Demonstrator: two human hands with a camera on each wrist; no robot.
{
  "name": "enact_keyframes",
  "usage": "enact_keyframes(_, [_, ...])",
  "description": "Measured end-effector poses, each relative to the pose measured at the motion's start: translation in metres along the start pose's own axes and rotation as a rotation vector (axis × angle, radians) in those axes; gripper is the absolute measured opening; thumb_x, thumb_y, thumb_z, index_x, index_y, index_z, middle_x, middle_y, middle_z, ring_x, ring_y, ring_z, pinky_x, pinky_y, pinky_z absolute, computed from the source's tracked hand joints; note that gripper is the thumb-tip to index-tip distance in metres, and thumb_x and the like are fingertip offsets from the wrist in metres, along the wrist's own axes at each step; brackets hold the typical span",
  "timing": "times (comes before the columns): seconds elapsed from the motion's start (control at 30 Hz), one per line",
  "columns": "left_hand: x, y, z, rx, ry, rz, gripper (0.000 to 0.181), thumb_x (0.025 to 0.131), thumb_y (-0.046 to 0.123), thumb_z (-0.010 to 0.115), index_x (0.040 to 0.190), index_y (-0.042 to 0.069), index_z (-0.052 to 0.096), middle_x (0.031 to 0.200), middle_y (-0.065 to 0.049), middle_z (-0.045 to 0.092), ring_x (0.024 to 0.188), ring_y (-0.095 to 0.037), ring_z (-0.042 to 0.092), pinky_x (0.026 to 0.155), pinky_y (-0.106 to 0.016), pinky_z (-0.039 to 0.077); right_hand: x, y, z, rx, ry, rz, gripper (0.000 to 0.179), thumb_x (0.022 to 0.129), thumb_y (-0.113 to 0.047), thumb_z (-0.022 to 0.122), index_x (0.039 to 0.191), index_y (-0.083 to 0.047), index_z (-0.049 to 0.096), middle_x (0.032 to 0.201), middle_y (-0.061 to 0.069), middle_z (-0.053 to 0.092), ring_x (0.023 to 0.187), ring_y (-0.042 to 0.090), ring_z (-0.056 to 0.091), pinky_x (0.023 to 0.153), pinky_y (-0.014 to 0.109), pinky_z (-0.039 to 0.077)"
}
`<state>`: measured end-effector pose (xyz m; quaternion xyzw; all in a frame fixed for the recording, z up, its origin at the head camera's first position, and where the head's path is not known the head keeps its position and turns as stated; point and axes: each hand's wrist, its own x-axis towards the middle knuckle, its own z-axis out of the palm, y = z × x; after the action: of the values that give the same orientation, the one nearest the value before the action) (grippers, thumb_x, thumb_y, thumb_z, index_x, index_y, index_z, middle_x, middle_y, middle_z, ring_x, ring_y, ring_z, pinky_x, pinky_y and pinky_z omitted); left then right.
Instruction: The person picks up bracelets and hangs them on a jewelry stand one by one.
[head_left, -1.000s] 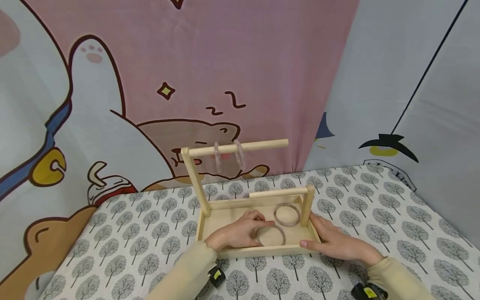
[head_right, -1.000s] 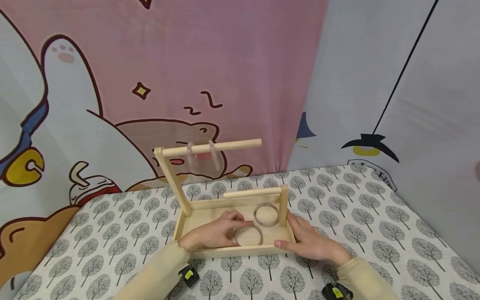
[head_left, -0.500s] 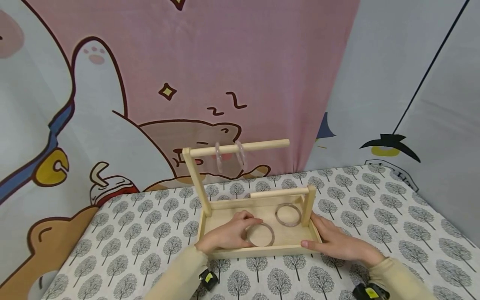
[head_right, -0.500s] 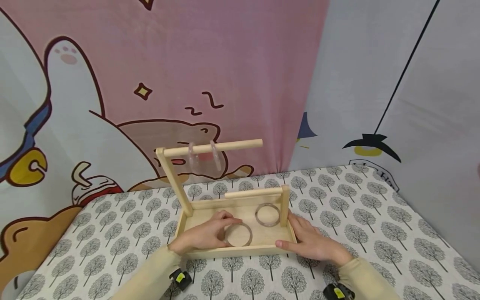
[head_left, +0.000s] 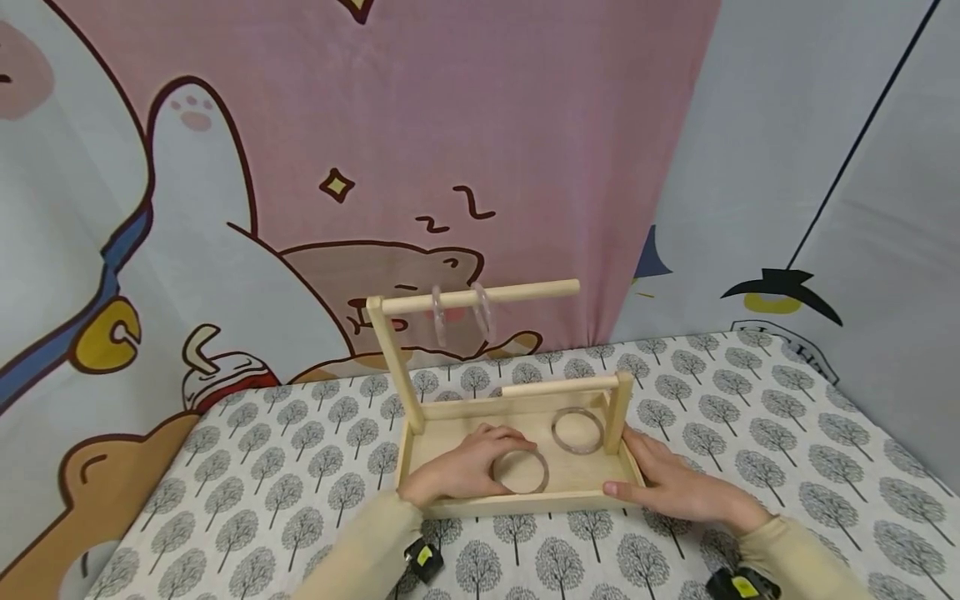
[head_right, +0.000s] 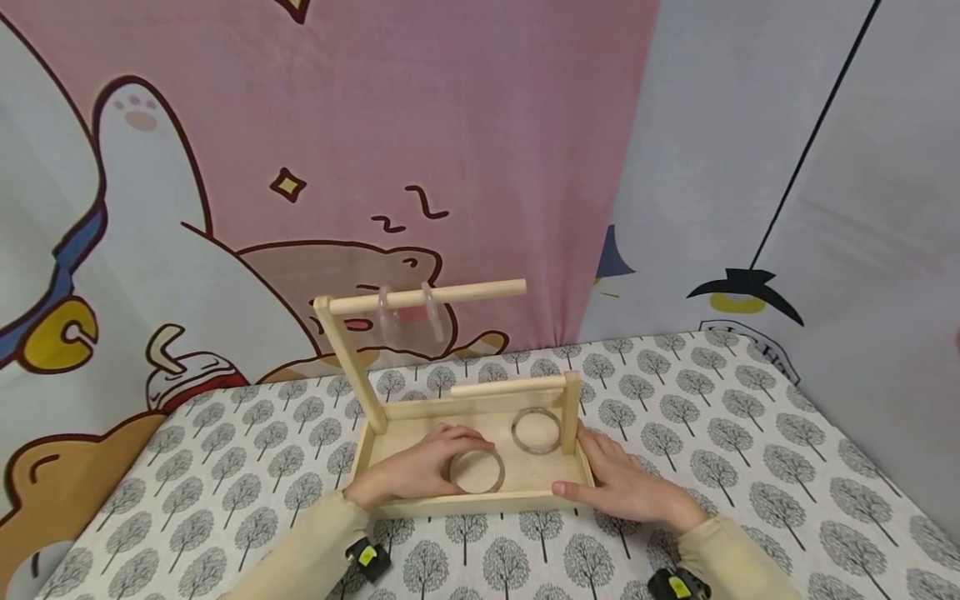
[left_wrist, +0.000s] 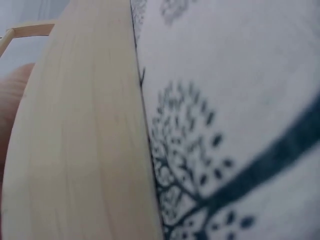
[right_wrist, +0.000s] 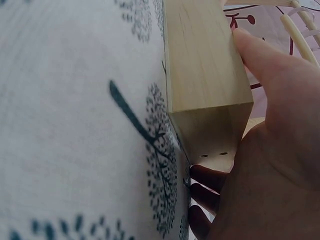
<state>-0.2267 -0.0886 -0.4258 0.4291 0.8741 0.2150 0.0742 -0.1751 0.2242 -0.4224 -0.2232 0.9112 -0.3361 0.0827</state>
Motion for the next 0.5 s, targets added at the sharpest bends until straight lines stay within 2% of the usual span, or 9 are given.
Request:
enact_keyframes(0.2, [-0.007,-0.002,-0.003,-0.08,0.058,-0.027,0.073,0.071,0.018,0.085,0.136,0.005,0.054,0.134,-0.009,0.049,0.123,-0.025,0.043,0.106,-0.041,0.036,0.0,0.001,0.0,-0.008,-0.005,0.007,0.092,0.091,-0.044,0.061,0.153,0.003,0.011,0.149,0.036,0.02,0.132,0.058,0.021,0.092,0.079,0.026])
enact_keyframes(0.5, [-0.016,-0.005,-0.007,-0.178,0.11,-0.091,0.078,0.071,0.021,0.084,0.14,0.008,0.05,0.139,-0.008,0.044,0.124,-0.023,0.044,0.102,-0.044,0.04,0.0,0.0,-0.001,0.003,-0.007,0.018,0.092,0.091,-0.043,0.062,0.153,0.001,0.01,0.149,0.036,0.02,0.132,0.058,0.02,0.093,0.079,0.023])
